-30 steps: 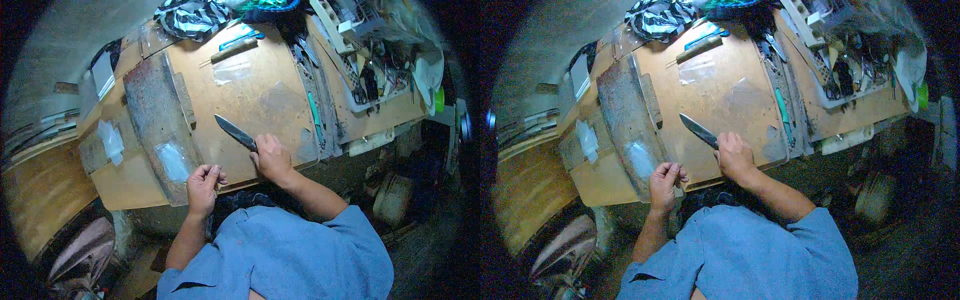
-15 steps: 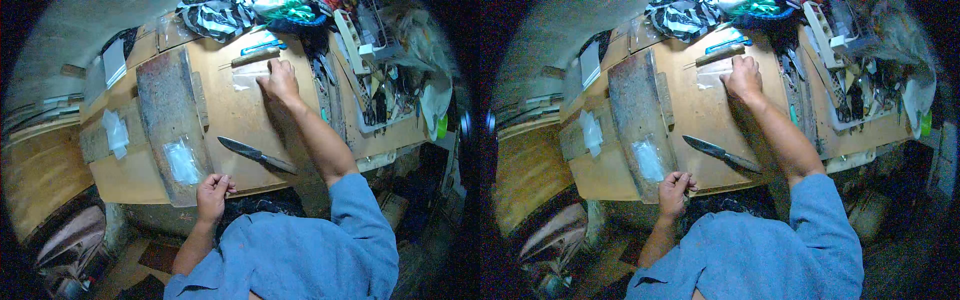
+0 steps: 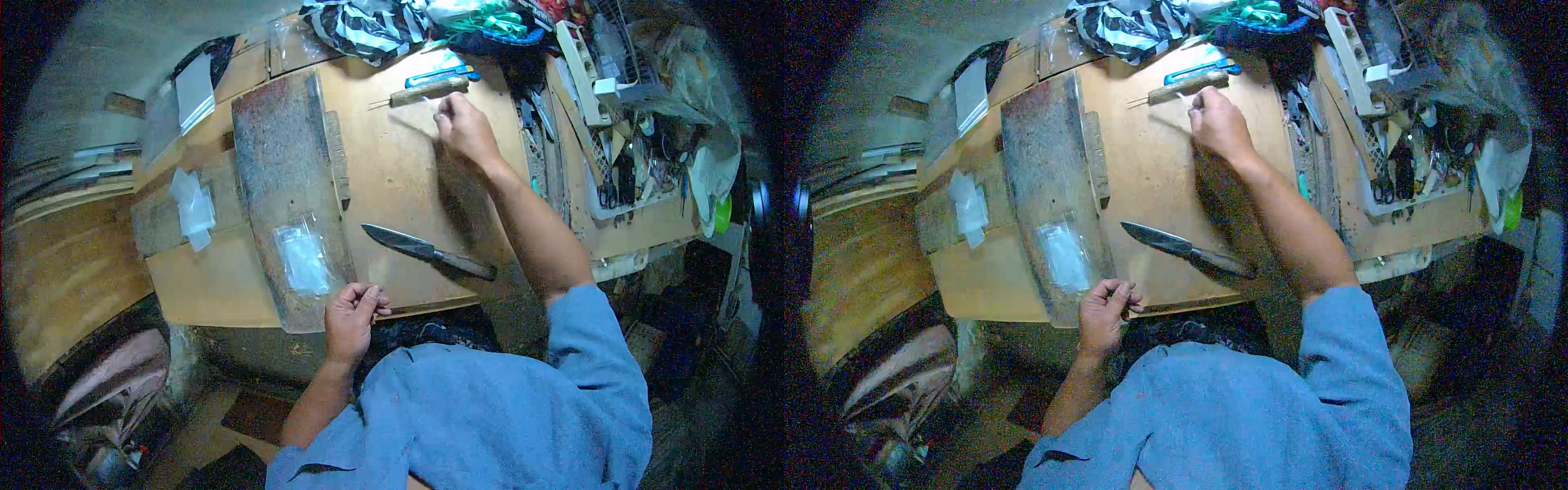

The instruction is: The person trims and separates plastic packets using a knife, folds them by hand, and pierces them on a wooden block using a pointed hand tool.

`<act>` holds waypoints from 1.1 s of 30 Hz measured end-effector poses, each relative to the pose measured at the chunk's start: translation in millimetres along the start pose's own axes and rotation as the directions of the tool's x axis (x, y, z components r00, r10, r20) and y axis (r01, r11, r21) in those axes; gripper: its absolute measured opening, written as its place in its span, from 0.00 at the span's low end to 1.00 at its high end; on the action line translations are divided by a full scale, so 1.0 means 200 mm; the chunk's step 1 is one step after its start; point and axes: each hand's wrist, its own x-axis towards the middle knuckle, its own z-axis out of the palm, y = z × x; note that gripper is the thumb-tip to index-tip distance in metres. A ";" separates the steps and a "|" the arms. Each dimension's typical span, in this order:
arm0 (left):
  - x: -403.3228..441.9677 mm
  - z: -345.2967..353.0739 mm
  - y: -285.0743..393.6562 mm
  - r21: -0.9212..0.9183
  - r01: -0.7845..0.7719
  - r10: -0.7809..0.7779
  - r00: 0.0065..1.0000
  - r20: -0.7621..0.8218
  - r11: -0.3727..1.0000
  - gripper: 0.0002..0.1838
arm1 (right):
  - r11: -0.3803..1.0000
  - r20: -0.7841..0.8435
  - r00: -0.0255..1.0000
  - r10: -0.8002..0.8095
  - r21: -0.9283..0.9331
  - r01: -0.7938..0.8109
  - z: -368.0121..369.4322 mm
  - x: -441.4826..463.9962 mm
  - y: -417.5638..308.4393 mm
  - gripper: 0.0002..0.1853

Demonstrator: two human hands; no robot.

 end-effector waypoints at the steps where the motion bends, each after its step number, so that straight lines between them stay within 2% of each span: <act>1: 0.00 -0.01 -0.01 0.000 -0.001 0.001 1.000 -0.001 1.000 0.08 | 0.944 0.075 0.983 0.170 0.274 -0.185 -0.02 -0.01 -0.01 0.10; 2: 0.00 -0.02 -0.02 -0.023 -0.013 0.013 1.000 0.008 1.000 0.08 | 0.782 0.192 0.932 0.308 0.506 -0.363 -0.04 -0.02 -0.03 0.10; 3: 0.00 -0.02 -0.03 -0.046 -0.023 0.024 1.000 0.019 0.999 0.08 | 0.627 0.283 0.885 0.370 0.627 -0.463 -0.08 -0.04 -0.07 0.15; 4: -0.01 -0.02 -0.03 -0.048 -0.022 0.023 0.999 0.021 0.999 0.08 | 0.628 0.282 0.885 0.371 0.625 -0.463 -0.10 -0.06 -0.08 0.15; 6: -0.01 -0.02 -0.02 -0.022 0.004 -0.004 1.000 0.005 1.000 0.08 | 0.450 0.439 0.836 0.328 0.706 -0.547 -0.14 -0.09 -0.09 0.22; 7: -0.01 -0.02 -0.03 -0.023 0.005 -0.005 1.000 0.004 1.000 0.08 | 0.413 0.441 0.834 0.332 0.726 -0.549 -0.12 -0.11 -0.08 0.21; 10: -0.01 -0.02 -0.04 -0.066 0.025 -0.026 1.000 -0.004 0.998 0.09 | 0.457 0.487 0.802 0.346 0.659 -0.597 -0.10 -0.14 -0.06 0.16; 11: -0.01 -0.02 -0.04 -0.057 0.011 -0.010 1.000 0.009 0.998 0.09 | 0.423 0.477 0.798 0.368 0.679 -0.600 -0.09 -0.15 -0.06 0.12; 12: -0.01 -0.02 -0.04 -0.049 -0.004 0.006 1.000 0.023 0.999 0.09 | 0.423 0.475 0.799 0.370 0.679 -0.600 -0.09 -0.17 -0.07 0.12; 14: 0.00 -0.02 -0.04 -0.054 0.000 0.002 1.000 0.023 0.999 0.09 | 0.328 0.460 0.818 0.344 0.758 -0.564 -0.07 -0.19 -0.06 0.13; 21: 0.00 -0.02 -0.05 -0.035 -0.027 0.028 0.999 0.038 0.999 0.09 | 0.421 0.462 0.804 0.374 0.688 -0.591 -0.07 -0.17 -0.07 0.12; 23: 0.00 -0.02 -0.05 -0.044 -0.033 0.035 0.999 0.036 0.998 0.09 | 0.355 0.480 0.781 0.400 0.704 -0.615 -0.11 -0.16 -0.12 0.13; 27: 0.01 -0.01 -0.03 -0.050 -0.029 0.031 0.999 0.030 0.998 0.09 | 0.358 0.505 0.775 0.380 0.692 -0.627 -0.15 -0.19 -0.14 0.14; 31: 0.05 -0.01 -0.03 -0.036 0.007 -0.006 1.000 0.029 0.999 0.09 | 0.244 0.596 0.714 0.368 0.679 -0.692 -0.25 -0.26 -0.23 0.11; 33: 0.07 0.00 -0.04 -0.037 -0.025 0.027 0.997 0.066 0.999 0.10 | 0.190 0.622 0.701 0.350 0.685 -0.703 -0.30 -0.33 -0.27 0.10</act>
